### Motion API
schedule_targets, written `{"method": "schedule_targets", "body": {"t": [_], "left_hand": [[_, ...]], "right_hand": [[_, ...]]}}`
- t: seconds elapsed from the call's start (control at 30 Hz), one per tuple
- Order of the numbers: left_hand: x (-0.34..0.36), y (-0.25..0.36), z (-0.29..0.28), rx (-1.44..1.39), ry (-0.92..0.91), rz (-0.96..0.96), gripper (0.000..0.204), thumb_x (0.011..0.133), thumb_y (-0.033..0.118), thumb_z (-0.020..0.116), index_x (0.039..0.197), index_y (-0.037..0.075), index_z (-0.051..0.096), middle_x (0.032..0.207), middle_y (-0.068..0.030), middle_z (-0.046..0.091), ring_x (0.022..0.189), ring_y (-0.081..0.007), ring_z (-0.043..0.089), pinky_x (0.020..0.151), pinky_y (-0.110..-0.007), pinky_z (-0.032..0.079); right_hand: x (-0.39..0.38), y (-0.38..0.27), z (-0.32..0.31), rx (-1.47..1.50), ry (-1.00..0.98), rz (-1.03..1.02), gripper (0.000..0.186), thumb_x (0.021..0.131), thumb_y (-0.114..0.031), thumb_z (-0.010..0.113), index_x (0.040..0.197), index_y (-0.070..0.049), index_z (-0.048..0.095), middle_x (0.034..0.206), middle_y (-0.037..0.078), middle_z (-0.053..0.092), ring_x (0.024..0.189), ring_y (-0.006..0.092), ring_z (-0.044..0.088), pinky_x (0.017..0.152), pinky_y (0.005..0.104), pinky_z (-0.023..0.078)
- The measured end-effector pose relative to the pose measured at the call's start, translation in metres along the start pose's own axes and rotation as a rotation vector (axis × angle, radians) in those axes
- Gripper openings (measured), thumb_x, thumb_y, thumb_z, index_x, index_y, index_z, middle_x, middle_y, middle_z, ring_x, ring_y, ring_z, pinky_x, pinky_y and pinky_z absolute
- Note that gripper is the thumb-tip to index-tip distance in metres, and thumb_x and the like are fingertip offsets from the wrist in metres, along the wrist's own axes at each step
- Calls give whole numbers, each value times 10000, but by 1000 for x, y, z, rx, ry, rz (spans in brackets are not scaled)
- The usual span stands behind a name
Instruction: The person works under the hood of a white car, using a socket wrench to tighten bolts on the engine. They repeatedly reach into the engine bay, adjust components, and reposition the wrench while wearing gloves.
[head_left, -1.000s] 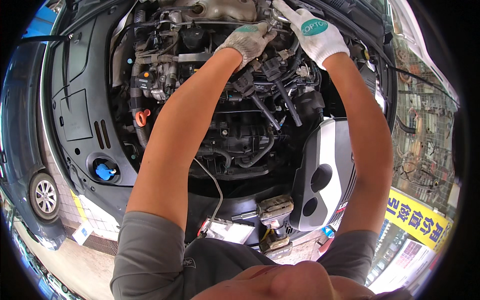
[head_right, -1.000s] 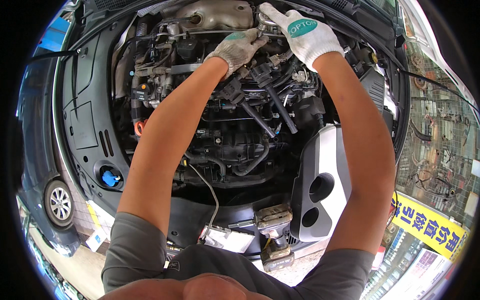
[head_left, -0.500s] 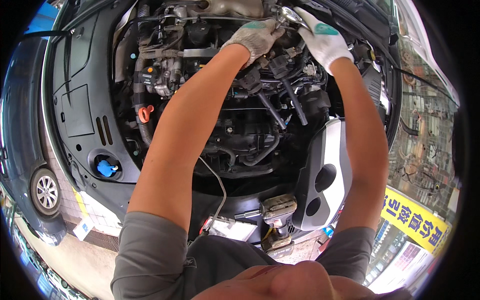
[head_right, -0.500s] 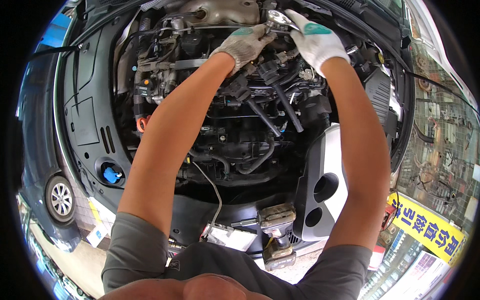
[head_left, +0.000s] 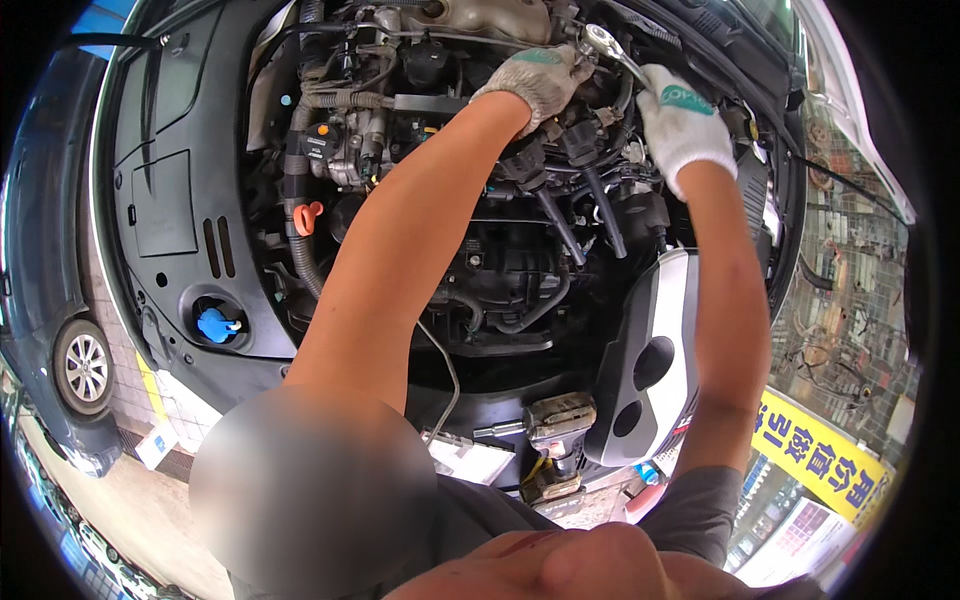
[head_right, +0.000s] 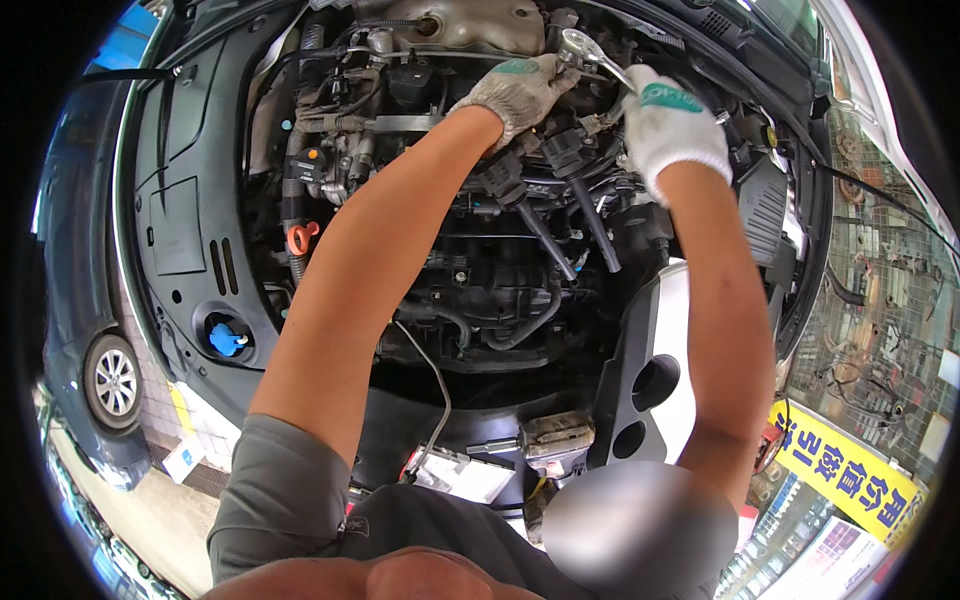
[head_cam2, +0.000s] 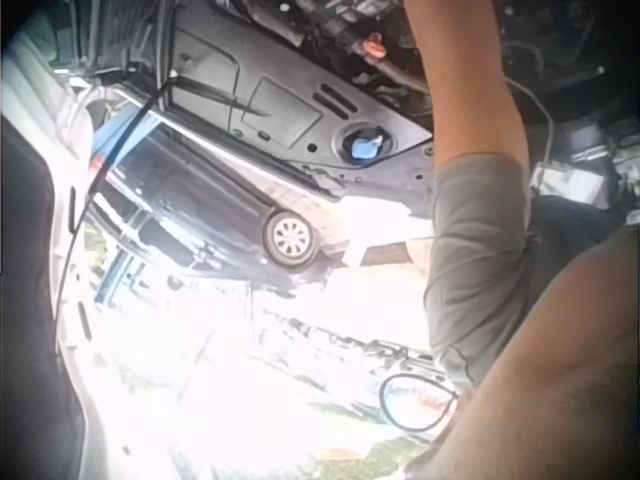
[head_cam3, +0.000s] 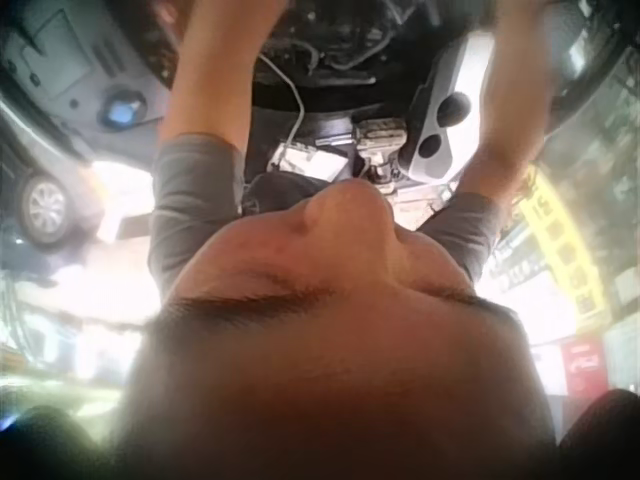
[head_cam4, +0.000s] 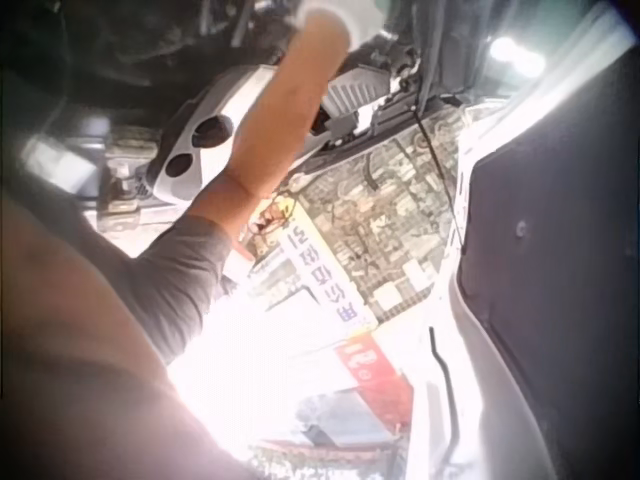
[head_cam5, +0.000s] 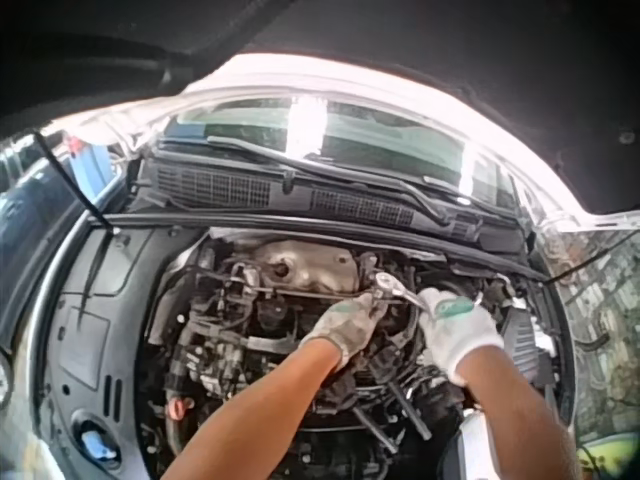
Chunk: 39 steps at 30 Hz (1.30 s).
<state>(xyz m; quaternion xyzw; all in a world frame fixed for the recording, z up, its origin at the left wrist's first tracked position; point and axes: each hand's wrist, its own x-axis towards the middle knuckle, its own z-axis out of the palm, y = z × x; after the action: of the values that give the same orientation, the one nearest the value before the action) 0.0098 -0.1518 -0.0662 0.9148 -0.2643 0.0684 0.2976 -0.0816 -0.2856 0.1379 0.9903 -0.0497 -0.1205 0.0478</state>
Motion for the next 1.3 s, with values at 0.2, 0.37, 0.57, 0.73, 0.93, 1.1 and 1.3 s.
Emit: {"method": "schedule_targets", "body": {"t": [0.2, 0.37, 0.57, 0.73, 0.93, 1.1, 1.3], "left_hand": [[4, 18, -17, -35, -125, -133, 413, 1114, 330, 432, 1427, 68, 497, 1318, -158, 593, 1043, -337, 687, 864, -443, 582], [-5, 12, -10, -77, 50, -118, 455, 1118, 420, 379, 1172, -6, 530, 953, -257, 695, 961, -415, 696, 838, -478, 565], [-8, 36, -45, -199, -5, -350, 518, 1094, 456, 393, 1202, -31, 533, 1073, -284, 724, 1078, -447, 692, 940, -513, 546], [-7, 33, -35, -88, 20, -226, 388, 1118, 325, 423, 1125, -51, 522, 903, -271, 680, 907, -376, 730, 743, -448, 596], [-3, 29, -29, -38, -13, -162, 332, 1108, 276, 433, 1199, -33, 508, 978, -260, 643, 881, -356, 731, 751, -452, 606], [-8, 33, -32, -1, -76, -206, 345, 1083, 273, 484, 1283, -7, 509, 1115, -276, 573, 981, -326, 715, 836, -431, 616], [-1, 8, -17, 126, -108, -141, 500, 1035, 142, 544, 1490, -13, 407, 1204, -273, 512, 1006, -366, 691, 842, -448, 615]], "right_hand": [[48, 92, 20, 894, -375, -132, 547, 970, -418, 731, 1313, -10, 607, 799, -16, 535, 519, 23, 425, 455, 197, 354], [19, 63, 26, 924, -175, -12, 507, 958, -402, 743, 1283, -29, 629, 755, -37, 546, 529, 25, 450, 430, 201, 348], [-31, -3, 31, 458, 193, 169, 549, 991, -517, 594, 1370, -121, 621, 1056, 102, 748, 942, 261, 723, 844, 390, 566], [-28, 4, 26, 359, 69, 145, 505, 1040, -499, 501, 1410, -166, 591, 1203, 172, 717, 1125, 350, 693, 1005, 457, 522], [69, 99, 21, 878, -236, -183, 528, 927, -341, 770, 1287, 25, 649, 991, 37, 701, 799, 72, 555, 788, 240, 500], [34, 88, 34, 737, -30, -28, 525, 914, -412, 770, 1273, -37, 692, 1043, 86, 729, 868, 135, 633, 837, 278, 516], [-11, 32, 36, 683, 201, 127, 535, 908, -537, 698, 1252, -127, 720, 1161, 113, 756, 1089, 275, 706, 981, 376, 512]]}}
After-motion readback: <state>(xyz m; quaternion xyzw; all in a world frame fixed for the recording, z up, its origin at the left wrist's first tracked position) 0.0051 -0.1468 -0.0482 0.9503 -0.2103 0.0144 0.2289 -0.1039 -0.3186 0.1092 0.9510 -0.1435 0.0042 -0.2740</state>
